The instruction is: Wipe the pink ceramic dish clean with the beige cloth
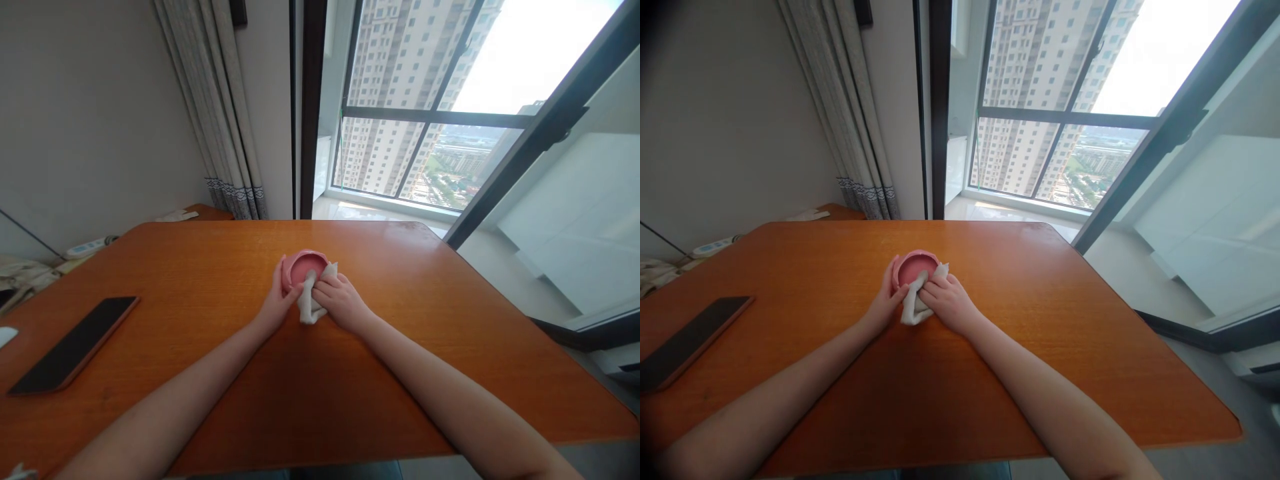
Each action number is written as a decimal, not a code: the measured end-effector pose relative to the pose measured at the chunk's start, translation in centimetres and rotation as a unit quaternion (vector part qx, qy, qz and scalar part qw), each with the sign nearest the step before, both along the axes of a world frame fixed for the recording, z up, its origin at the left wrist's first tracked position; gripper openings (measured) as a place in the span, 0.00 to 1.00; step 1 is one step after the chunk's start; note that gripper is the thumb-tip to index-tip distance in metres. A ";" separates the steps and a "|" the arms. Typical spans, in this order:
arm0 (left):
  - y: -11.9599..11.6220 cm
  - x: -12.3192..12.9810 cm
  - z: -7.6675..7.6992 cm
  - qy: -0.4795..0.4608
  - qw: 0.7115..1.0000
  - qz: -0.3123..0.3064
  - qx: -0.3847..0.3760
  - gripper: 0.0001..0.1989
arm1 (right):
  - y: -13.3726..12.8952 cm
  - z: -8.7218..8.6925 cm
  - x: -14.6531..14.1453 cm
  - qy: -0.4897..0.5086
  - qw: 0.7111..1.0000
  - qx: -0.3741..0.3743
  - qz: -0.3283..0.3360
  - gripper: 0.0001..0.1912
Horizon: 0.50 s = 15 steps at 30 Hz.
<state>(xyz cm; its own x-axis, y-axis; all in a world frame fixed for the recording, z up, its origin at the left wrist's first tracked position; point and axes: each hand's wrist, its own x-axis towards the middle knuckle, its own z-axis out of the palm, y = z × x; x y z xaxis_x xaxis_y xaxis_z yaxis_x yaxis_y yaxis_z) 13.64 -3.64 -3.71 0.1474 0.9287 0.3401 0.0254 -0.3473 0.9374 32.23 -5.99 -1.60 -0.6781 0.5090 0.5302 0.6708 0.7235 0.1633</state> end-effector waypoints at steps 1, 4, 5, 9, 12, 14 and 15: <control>-0.1 0.1 0.0 0.004 1.000 0.002 0.000 0.36 | 0.0 0.0 0.0 0.007 1.000 -0.002 0.003 0.11; 0.2 -0.3 0.2 0.029 0.999 0.016 0.009 0.33 | 0.1 0.3 0.3 -0.003 1.000 -0.016 0.025 0.12; 0.3 -0.6 0.4 0.040 0.999 0.014 0.017 0.32 | 0.2 0.4 0.4 -0.011 0.999 -0.021 0.030 0.12; 0.3 -1.0 1.1 0.070 0.997 0.000 0.026 0.34 | 0.3 0.3 0.6 -0.014 0.999 -0.025 0.024 0.11; -0.4 -0.3 1.0 0.032 0.999 -0.008 -0.016 0.39 | 0.3 -0.3 0.3 -0.001 1.000 -0.016 0.009 0.11; -0.5 0.3 0.5 0.007 0.999 -0.016 -0.037 0.39 | 0.2 -0.5 0.1 0.012 1.000 -0.016 0.007 0.11; -0.5 0.4 0.2 0.004 0.999 -0.016 -0.042 0.38 | 0.2 -0.5 0.1 0.015 1.000 -0.021 0.010 0.10</control>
<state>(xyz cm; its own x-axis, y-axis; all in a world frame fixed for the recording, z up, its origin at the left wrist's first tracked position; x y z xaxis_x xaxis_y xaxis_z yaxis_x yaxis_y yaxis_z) 14.03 -4.11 -3.46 0.1790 0.9490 0.2597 0.0234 -0.2680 0.9631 32.28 -5.81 -2.13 -0.6731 0.5176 0.5282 0.6596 0.7431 0.1124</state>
